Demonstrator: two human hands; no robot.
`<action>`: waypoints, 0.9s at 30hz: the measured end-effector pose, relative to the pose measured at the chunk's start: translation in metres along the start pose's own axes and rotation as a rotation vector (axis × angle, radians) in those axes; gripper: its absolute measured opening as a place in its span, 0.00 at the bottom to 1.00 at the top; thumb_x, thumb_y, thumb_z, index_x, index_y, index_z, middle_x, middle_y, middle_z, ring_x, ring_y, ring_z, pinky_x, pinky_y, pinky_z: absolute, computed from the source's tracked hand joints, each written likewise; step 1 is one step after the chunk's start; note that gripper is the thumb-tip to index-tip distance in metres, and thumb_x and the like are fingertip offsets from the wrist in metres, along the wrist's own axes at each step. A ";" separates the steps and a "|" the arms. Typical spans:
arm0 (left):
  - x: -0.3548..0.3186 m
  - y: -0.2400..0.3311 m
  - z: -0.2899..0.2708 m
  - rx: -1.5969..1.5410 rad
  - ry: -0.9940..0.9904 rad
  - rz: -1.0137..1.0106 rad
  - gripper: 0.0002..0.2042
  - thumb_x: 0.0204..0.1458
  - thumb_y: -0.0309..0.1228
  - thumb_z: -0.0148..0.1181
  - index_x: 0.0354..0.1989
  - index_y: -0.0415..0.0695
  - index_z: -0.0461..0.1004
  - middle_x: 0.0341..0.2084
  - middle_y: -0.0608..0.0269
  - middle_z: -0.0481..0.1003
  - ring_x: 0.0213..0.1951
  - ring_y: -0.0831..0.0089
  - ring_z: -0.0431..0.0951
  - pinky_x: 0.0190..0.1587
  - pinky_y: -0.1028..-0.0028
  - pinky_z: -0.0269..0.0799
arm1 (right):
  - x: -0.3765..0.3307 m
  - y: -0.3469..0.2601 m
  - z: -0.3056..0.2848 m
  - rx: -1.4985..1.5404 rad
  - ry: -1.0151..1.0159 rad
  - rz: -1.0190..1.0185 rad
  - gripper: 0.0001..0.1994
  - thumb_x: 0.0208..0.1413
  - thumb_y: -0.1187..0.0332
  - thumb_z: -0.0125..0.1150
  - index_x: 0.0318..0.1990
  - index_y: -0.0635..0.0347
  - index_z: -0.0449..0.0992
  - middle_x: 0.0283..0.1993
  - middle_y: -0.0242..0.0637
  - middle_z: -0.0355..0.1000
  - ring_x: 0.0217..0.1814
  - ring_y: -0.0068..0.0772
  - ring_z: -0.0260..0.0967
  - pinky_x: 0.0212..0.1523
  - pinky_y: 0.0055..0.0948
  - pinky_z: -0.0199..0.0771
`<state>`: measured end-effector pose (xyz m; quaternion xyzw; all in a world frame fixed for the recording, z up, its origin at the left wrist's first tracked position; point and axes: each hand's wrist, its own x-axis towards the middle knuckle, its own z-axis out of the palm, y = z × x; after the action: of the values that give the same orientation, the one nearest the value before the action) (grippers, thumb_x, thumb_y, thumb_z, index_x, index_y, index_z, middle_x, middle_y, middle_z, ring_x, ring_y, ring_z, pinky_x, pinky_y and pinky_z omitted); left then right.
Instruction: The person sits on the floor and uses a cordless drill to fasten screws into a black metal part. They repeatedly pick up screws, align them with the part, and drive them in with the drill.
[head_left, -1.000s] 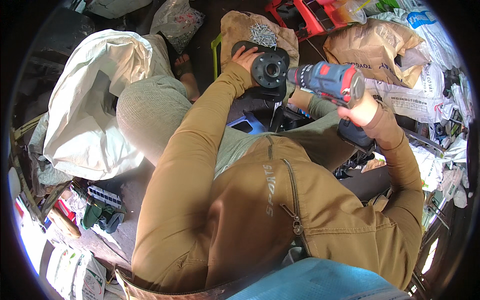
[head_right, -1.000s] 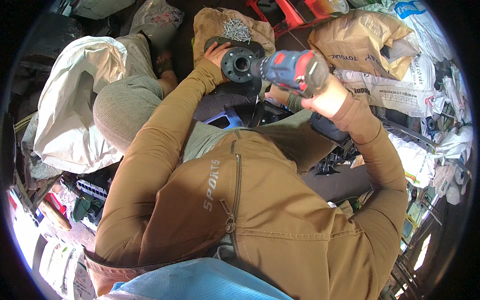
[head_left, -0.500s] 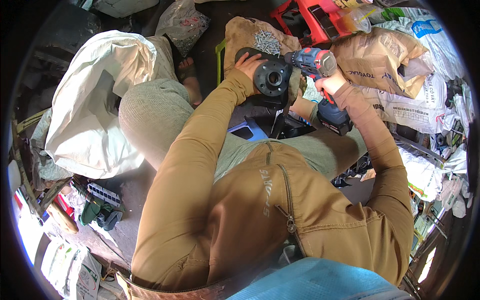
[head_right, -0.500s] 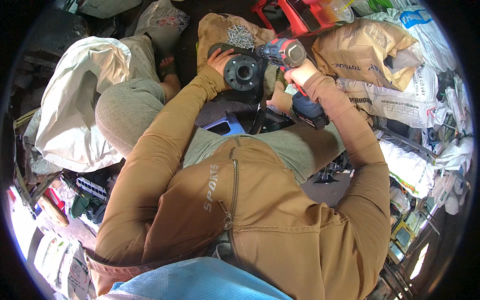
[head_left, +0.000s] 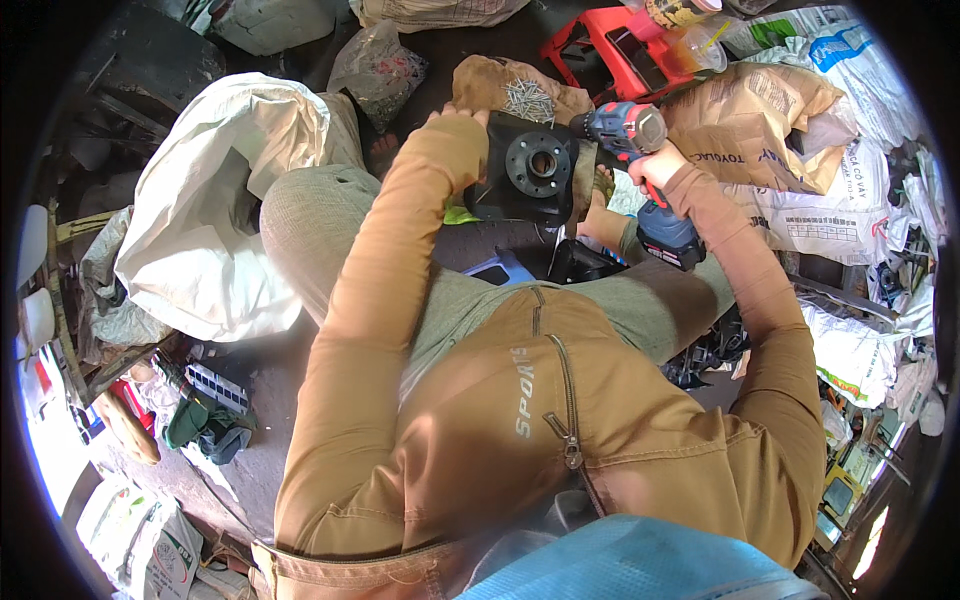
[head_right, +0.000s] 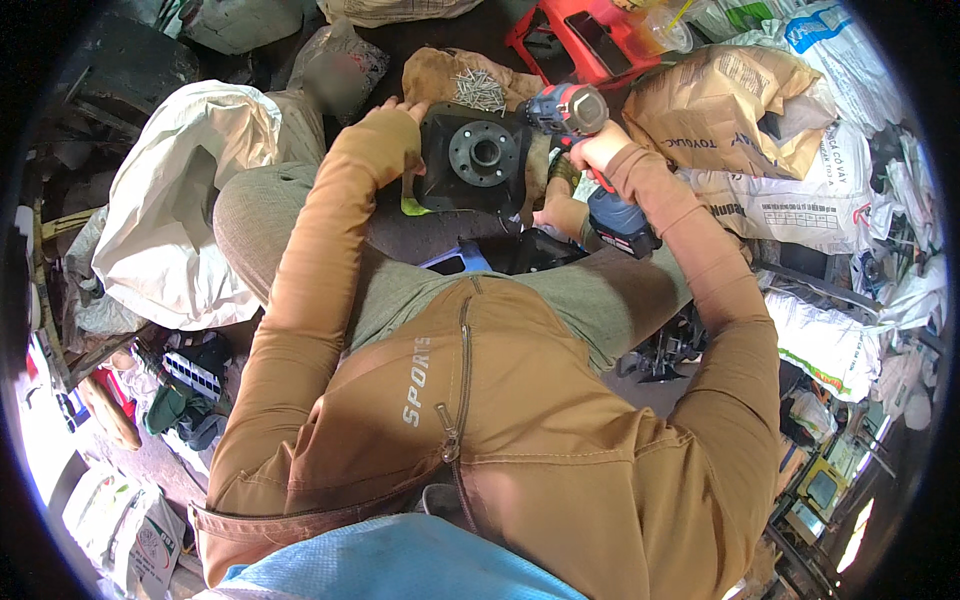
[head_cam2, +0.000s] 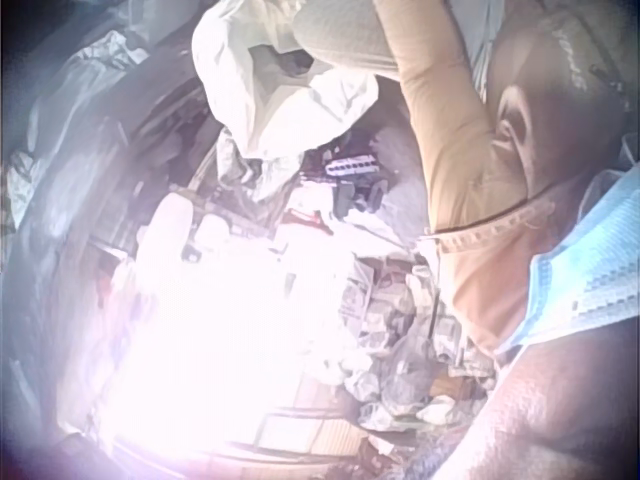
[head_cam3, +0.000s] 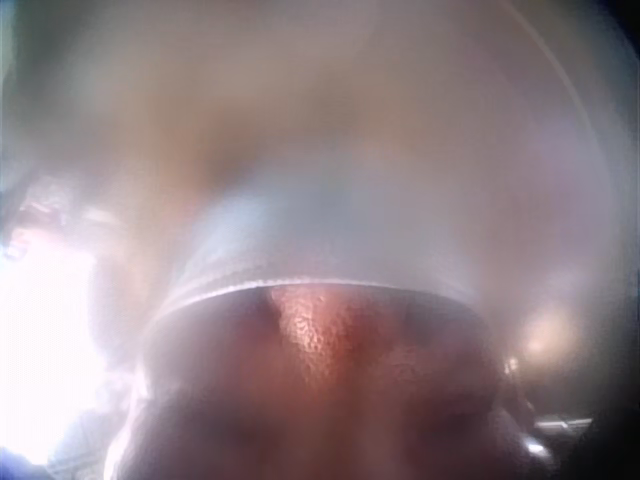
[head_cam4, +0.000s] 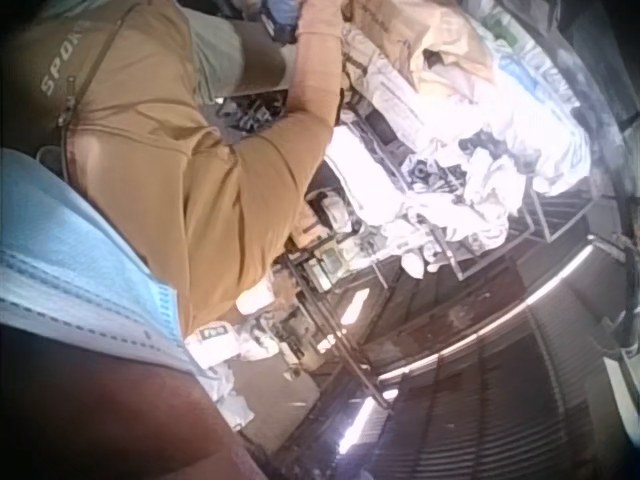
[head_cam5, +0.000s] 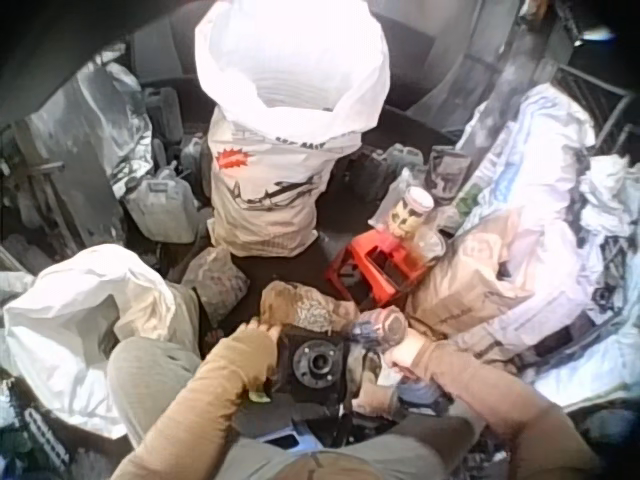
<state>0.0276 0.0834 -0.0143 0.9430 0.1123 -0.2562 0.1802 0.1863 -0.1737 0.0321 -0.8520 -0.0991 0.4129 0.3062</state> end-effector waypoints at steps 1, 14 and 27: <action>-0.020 -0.003 -0.001 -0.004 0.224 0.120 0.43 0.40 0.35 0.70 0.65 0.45 0.50 0.62 0.53 0.58 0.64 0.56 0.55 0.65 0.65 0.52 | 0.004 0.002 0.004 -0.042 -0.004 -0.027 0.08 0.31 0.81 0.56 0.25 0.65 0.73 0.16 0.39 0.67 0.13 0.29 0.63 0.12 0.28 0.60; -0.001 -0.014 -0.013 -0.281 0.556 0.000 0.18 0.51 0.36 0.56 0.52 0.51 0.71 0.45 0.53 0.74 0.48 0.60 0.73 0.51 0.65 0.68 | -0.014 0.001 -0.003 0.008 0.030 -0.026 0.04 0.33 0.79 0.57 0.21 0.65 0.71 0.15 0.37 0.66 0.13 0.29 0.63 0.13 0.29 0.62; 0.017 0.052 0.015 -1.100 0.553 0.465 0.14 0.54 0.32 0.57 0.49 0.44 0.73 0.38 0.60 0.78 0.38 0.73 0.77 0.44 0.76 0.71 | -0.141 -0.057 -0.025 0.158 -0.115 -0.179 0.23 0.37 0.79 0.50 0.47 0.65 0.71 0.26 0.35 0.68 0.25 0.27 0.66 0.29 0.26 0.69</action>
<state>0.0511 0.0320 -0.0201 0.7440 0.0622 0.1358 0.6513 0.1204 -0.1986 0.1690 -0.7879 -0.1596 0.4386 0.4017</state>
